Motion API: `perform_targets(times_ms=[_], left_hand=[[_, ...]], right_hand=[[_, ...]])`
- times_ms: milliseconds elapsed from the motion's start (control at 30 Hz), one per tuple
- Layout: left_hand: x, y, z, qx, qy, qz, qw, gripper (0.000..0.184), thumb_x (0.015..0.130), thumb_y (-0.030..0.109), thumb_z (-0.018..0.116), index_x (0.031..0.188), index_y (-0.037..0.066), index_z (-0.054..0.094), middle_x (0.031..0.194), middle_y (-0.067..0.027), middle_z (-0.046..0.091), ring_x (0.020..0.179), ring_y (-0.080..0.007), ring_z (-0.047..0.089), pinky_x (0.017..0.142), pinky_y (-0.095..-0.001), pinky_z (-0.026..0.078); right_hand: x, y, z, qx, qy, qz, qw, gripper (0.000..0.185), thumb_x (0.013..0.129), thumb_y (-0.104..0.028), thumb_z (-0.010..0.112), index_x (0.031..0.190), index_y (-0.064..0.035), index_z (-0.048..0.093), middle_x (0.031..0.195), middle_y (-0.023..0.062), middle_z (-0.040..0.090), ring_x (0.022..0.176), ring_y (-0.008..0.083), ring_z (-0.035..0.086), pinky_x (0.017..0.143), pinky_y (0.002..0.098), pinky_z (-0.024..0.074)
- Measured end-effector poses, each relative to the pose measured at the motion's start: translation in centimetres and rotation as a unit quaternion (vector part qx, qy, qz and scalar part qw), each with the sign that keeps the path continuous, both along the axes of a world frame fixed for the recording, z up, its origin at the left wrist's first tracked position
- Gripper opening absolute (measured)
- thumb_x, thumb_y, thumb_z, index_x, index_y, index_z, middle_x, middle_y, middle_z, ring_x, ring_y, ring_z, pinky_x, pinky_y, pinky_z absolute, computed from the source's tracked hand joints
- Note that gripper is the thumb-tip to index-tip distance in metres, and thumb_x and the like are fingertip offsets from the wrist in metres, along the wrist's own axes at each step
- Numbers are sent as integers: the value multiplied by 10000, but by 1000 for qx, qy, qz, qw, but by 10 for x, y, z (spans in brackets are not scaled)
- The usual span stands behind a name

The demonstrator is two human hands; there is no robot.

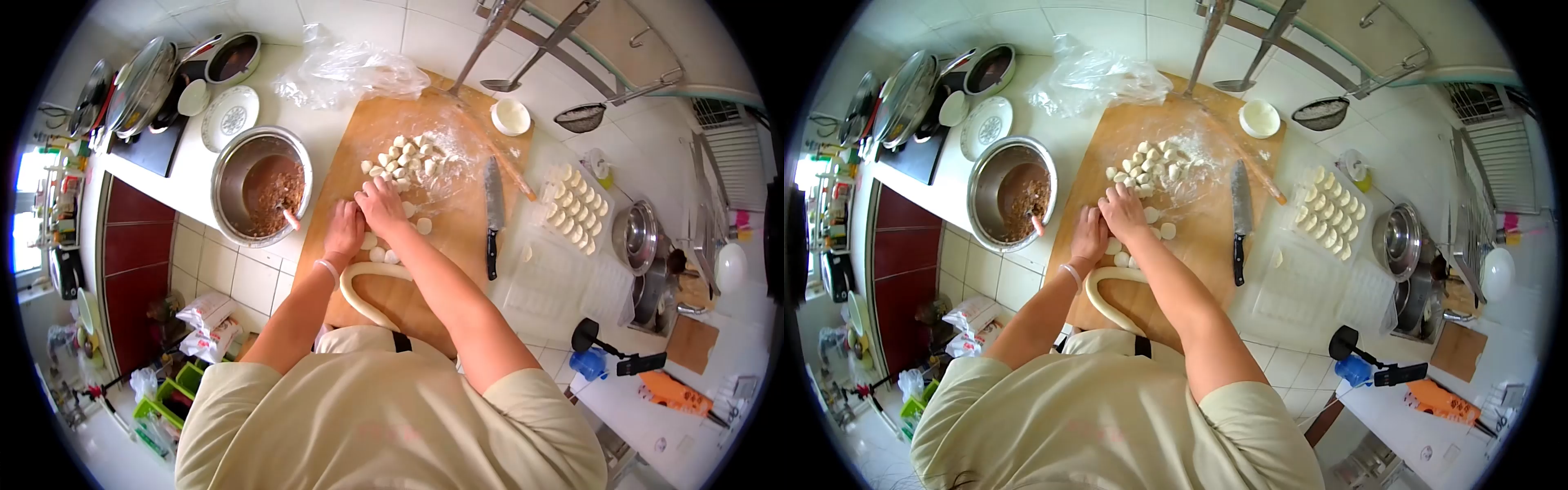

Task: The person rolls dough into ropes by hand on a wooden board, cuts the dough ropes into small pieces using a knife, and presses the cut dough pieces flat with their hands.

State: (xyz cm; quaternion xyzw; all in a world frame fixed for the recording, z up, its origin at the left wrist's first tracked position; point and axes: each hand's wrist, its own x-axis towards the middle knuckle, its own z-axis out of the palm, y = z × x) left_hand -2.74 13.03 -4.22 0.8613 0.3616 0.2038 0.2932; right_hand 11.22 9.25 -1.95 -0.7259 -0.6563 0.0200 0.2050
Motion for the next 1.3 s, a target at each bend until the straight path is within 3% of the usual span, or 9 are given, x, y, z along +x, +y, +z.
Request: perform_targets(times_ms=[133, 267, 433, 633, 667, 1033, 1133, 1200, 1300], left_hand=[[-2, 0, -9, -10, 17, 8, 1000, 108, 921, 145, 538, 1001, 71, 540, 994, -161, 551, 968, -378, 529, 850, -485, 441], [-2, 0, 5, 26, 6, -2, 1000, 108, 918, 144, 542, 1000, 73, 543, 988, -161, 550, 965, -378, 530, 848, -484, 442], [-1, -1, -1, -12, 18, 3, 1000, 127, 910, 141, 551, 1012, 65, 547, 986, -159, 551, 982, -379, 529, 873, -477, 435], [-1, -1, -4, -9, 29, 16, 999, 145, 910, 147, 556, 1030, 65, 553, 1018, -164, 554, 1002, -392, 526, 886, -490, 432], [-1, -1, -4, -12, 27, 12, 1000, 146, 911, 152, 556, 1031, 69, 553, 1022, -164, 554, 985, -394, 532, 885, -492, 434], [-1, -1, -3, 25, 44, 3, 999, 152, 912, 165, 559, 1044, 89, 557, 1015, -143, 562, 948, -374, 551, 834, -478, 451], [-1, -2, -3, 15, 50, 7, 999, 156, 910, 166, 561, 1045, 89, 553, 1014, -146, 560, 955, -377, 547, 841, -480, 449], [1, -4, -3, 6, 53, 10, 999, 156, 908, 164, 564, 1044, 89, 551, 1013, -149, 558, 961, -379, 543, 847, -482, 447], [-8, -6, 2, -4, 67, 14, 998, 158, 901, 151, 572, 1045, 91, 549, 1013, -156, 555, 979, -384, 535, 854, -486, 445]], right_hand=[[33, -27, 9, 128, 111, -63, 984, 237, 800, -48, 636, 1030, -83, 676, 988, 71, 641, 1003, 286, 595, 886, 416, 490], [118, -53, 2, 27, 104, -287, 952, 235, 794, -18, 671, 1025, -53, 689, 1017, 139, 636, 978, 324, 608, 880, 426, 498], [118, -78, -12, -45, 73, -229, 970, 256, 802, -33, 673, 1057, -56, 678, 1090, 129, 614, 1031, 340, 598, 880, 441, 493], [90, -151, -22, 6, 296, -299, 907, 277, 759, -7, 708, 1017, -33, 610, 1015, 155, 618, 1012, 347, 601, 857, 454, 496], [92, -159, -25, 36, 152, -259, 953, 309, 752, -19, 731, 1028, -36, 592, 1003, 159, 621, 971, 368, 592, 848, 465, 489], [95, -143, -8, -29, 176, -297, 938, 528, 735, -122, 829, 1182, -43, 561, 1138, 160, 589, 1072, 341, 553, 931, 461, 457], [92, -118, 11, -109, 37, -307, 945, 627, 826, -277, 765, 1347, -42, 506, 1383, 195, 501, 1292, 358, 458, 1077, 510, 370], [90, -112, -6, -128, -36, -246, 960, 705, 895, -374, 660, 1471, -53, 412, 1568, 185, 328, 1479, 347, 246, 1205, 525, 196], [85, -110, -9, -141, -39, -262, 954, 705, 932, -366, 604, 1517, -65, 351, 1600, 160, 291, 1513, 344, 172, 1224, 524, 135]])
